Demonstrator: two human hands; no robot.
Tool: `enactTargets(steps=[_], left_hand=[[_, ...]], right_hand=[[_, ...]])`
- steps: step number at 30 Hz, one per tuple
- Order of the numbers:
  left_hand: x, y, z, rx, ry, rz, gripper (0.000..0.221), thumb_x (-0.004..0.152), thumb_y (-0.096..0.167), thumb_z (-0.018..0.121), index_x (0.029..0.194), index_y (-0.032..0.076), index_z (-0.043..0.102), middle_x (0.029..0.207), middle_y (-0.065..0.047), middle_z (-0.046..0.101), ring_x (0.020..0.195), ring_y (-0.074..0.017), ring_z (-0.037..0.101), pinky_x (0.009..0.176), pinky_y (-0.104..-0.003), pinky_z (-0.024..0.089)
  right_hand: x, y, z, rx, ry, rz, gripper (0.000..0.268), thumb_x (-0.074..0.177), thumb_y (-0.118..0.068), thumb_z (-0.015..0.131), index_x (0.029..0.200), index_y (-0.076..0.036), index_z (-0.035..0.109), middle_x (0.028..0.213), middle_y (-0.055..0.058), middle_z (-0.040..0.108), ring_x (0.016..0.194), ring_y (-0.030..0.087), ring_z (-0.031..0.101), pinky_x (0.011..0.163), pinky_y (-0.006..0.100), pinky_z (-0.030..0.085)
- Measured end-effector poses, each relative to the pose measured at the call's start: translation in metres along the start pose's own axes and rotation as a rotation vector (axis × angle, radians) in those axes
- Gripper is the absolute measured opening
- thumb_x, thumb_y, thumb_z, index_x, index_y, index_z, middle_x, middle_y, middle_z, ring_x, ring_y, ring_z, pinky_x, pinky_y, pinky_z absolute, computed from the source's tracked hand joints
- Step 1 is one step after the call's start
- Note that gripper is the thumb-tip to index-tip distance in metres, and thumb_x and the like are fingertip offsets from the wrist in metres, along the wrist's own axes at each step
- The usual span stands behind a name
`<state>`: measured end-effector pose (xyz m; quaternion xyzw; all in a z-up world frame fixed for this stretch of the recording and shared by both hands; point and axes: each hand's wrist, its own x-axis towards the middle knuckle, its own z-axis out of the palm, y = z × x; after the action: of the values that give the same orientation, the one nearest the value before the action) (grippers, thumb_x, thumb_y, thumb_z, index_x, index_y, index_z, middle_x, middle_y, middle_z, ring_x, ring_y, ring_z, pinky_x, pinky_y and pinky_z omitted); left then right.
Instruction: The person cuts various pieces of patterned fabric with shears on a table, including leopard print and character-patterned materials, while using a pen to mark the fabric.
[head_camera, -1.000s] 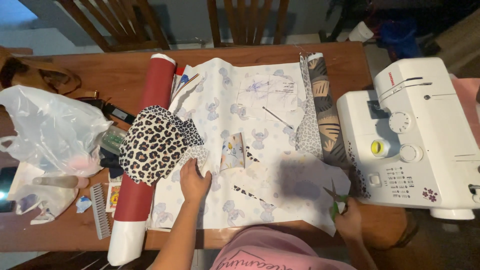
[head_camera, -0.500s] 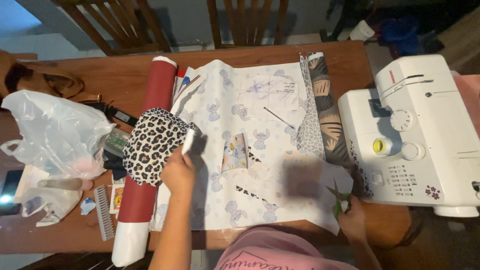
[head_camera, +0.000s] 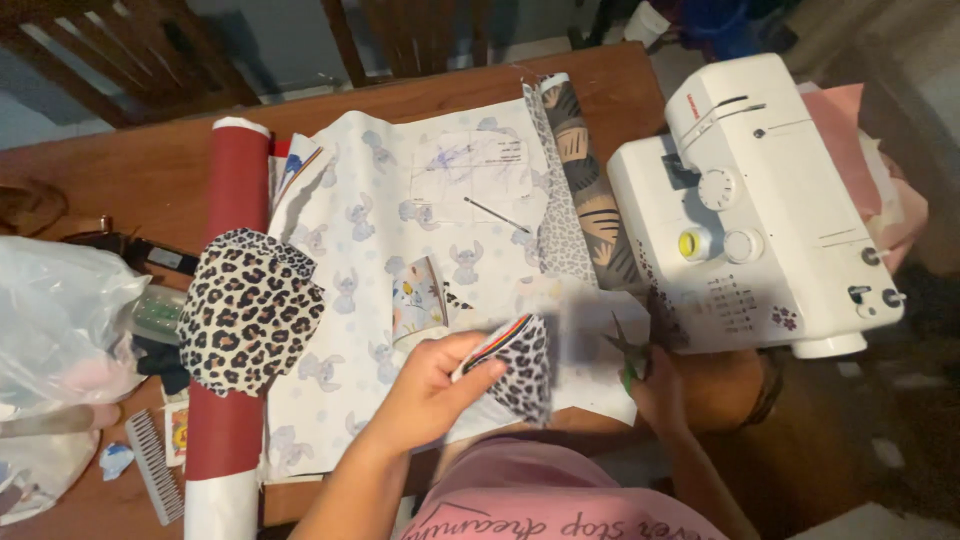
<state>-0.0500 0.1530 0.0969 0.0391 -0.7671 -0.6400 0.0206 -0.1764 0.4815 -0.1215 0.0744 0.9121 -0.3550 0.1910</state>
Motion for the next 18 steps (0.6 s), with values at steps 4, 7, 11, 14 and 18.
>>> enactTargets(steps=[4, 7, 11, 14, 18], left_hand=[[0.012, -0.025, 0.008, -0.695, 0.034, 0.104, 0.023, 0.093, 0.005, 0.070, 0.112, -0.006, 0.070, 0.094, -0.015, 0.076, 0.083, -0.0178, 0.070, 0.078, -0.034, 0.059], [0.034, -0.061, 0.014, -0.728, 0.195, -0.091, 0.014, 0.089, 0.002, 0.072, 0.102, -0.003, 0.073, 0.082, -0.016, 0.078, 0.071, -0.0164, 0.072, 0.070, -0.032, 0.059], [0.053, -0.162, 0.022, -0.365, 0.256, -0.330, 0.013, 0.096, 0.003, 0.063, 0.101, -0.001, 0.074, 0.079, -0.010, 0.076, 0.072, -0.0138, 0.069, 0.073, -0.028, 0.055], [0.042, -0.246, 0.023, 0.198, 0.349, -0.486, 0.027, 0.095, 0.018, 0.066, 0.118, 0.005, 0.075, 0.100, -0.026, 0.076, 0.110, -0.0483, 0.067, 0.092, -0.055, 0.051], [0.038, -0.275, 0.015, 0.323, 0.481, -0.497, 0.022, 0.099, 0.016, 0.061, 0.108, 0.000, 0.074, 0.091, -0.027, 0.074, 0.099, -0.0494, 0.070, 0.083, -0.055, 0.052]], right_hand=[[-0.027, -0.040, -0.017, 0.104, -0.061, 0.066, 0.054, 0.091, -0.015, 0.069, 0.139, 0.005, 0.052, 0.131, 0.026, 0.060, 0.122, 0.038, 0.055, 0.101, 0.044, 0.044], [-0.027, -0.030, -0.017, 0.171, -0.087, 0.104, 0.064, 0.096, -0.019, 0.066, 0.147, 0.012, 0.044, 0.142, 0.036, 0.051, 0.137, 0.047, 0.046, 0.118, 0.050, 0.038], [-0.001, -0.002, -0.003, 0.148, -0.037, 0.049, 0.062, 0.092, -0.026, 0.075, 0.140, 0.004, 0.052, 0.127, 0.031, 0.060, 0.123, 0.048, 0.056, 0.103, 0.055, 0.047], [0.013, 0.019, 0.003, 0.126, -0.009, 0.000, 0.060, 0.089, -0.031, 0.082, 0.136, -0.002, 0.057, 0.116, 0.027, 0.066, 0.112, 0.050, 0.063, 0.091, 0.060, 0.053], [0.030, 0.048, 0.010, 0.086, -0.008, 0.060, 0.057, 0.082, -0.037, 0.085, 0.130, -0.017, 0.062, 0.096, 0.015, 0.073, 0.096, 0.031, 0.073, 0.075, 0.040, 0.062]])
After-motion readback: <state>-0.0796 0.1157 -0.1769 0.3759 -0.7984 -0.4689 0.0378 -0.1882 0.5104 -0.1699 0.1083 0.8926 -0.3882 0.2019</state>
